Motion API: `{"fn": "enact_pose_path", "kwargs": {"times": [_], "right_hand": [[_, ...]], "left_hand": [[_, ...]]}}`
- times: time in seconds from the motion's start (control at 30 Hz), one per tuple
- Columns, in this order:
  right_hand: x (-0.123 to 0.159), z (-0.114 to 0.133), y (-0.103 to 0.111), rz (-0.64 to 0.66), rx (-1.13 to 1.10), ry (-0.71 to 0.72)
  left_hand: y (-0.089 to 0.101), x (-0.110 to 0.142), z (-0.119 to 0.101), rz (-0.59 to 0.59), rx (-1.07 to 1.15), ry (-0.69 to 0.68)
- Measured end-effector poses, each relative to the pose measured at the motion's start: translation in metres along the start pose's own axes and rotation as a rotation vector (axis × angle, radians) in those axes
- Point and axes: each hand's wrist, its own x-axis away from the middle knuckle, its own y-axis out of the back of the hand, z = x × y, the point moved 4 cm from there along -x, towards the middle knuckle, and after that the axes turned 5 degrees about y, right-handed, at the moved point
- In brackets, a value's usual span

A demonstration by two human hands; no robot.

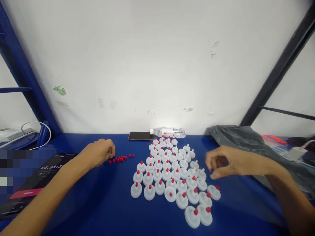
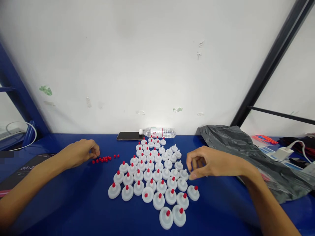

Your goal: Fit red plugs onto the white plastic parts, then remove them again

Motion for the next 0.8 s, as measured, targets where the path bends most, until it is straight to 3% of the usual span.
{"fn": "enact_pose_path", "kwargs": {"times": [0.17, 0.43, 0.57, 0.67, 0.8], "right_hand": [[0.007, -0.010, -0.009, 0.238, -0.159, -0.070], [-0.015, -0.024, -0.026, 0.262, -0.156, -0.030], [-0.014, -0.018, -0.027, 0.285, -0.142, 0.035], [-0.008, -0.007, -0.016, 0.226, -0.106, 0.097], [-0.003, 0.005, 0.001, -0.016, -0.058, 0.191]], "left_hand": [[0.002, 0.003, -0.004, 0.039, 0.013, 0.001], [0.000, 0.001, -0.004, 0.067, 0.023, 0.007], [0.001, 0.001, -0.003, 0.057, 0.022, 0.011], [0.006, 0.002, -0.004, 0.014, 0.009, 0.018], [0.018, 0.005, -0.013, -0.113, -0.019, 0.024]]}}
